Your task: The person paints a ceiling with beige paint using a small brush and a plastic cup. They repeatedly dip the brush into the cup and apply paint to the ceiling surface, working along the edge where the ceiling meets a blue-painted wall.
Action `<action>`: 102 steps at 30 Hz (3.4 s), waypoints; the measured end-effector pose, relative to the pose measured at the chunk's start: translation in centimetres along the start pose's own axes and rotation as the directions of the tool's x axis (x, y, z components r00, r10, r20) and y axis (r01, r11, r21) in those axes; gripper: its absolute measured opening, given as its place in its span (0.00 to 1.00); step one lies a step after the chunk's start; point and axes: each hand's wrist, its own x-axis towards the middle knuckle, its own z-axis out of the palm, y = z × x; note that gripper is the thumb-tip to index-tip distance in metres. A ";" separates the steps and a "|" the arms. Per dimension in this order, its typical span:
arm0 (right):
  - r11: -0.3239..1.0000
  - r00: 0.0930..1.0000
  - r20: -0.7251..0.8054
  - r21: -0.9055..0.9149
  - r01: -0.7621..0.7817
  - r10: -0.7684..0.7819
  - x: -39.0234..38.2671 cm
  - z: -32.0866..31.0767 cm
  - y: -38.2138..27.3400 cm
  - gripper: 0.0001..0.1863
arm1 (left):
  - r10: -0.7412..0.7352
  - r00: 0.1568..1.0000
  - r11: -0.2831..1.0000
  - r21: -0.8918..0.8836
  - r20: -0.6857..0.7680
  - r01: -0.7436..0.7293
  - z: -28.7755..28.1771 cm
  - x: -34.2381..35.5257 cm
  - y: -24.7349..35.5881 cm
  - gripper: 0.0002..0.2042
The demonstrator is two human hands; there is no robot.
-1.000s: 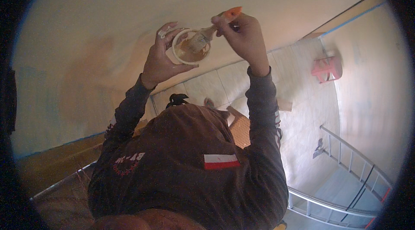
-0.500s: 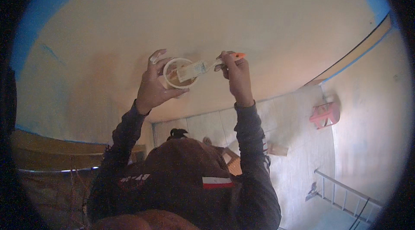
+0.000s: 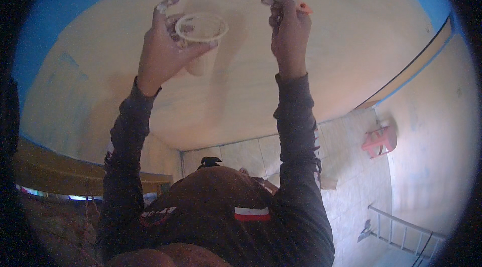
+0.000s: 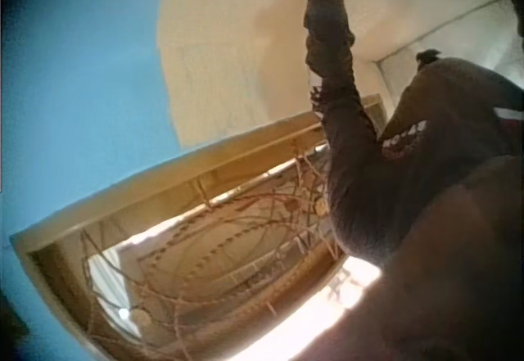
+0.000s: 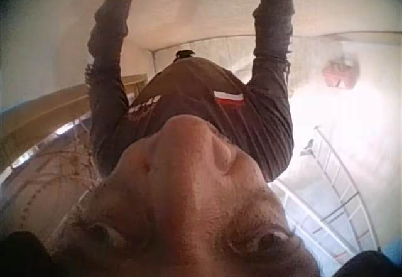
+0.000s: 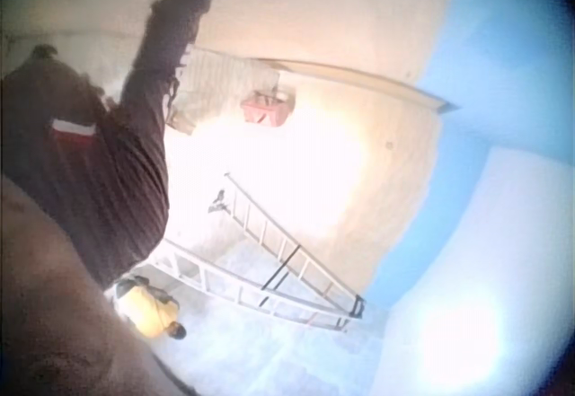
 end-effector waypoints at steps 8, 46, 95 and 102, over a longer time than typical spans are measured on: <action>0.968 0.952 0.194 -0.047 0.248 -0.235 5.8 4.4 -1.1 0.14 | 0.042 0.995 0.988 0.149 -0.086 -0.029 -2.7 2.5 0.9 0.50; 0.825 0.848 0.360 -0.273 0.494 -0.389 6.8 5.0 -0.1 0.17 | -0.163 0.987 0.986 -0.026 -0.007 0.163 -6.3 -1.7 -2.8 0.52; 0.629 0.850 0.182 -0.600 0.495 -0.495 9.6 -4.3 0.5 0.15 | -0.143 0.989 0.983 -0.110 0.026 0.145 -5.4 -3.0 -4.0 0.50; 0.574 0.833 0.042 -0.705 0.416 -0.552 11.0 -12.8 -6.1 0.17 | -0.204 0.977 0.969 -0.124 0.069 0.211 -4.9 -1.8 -0.5 0.51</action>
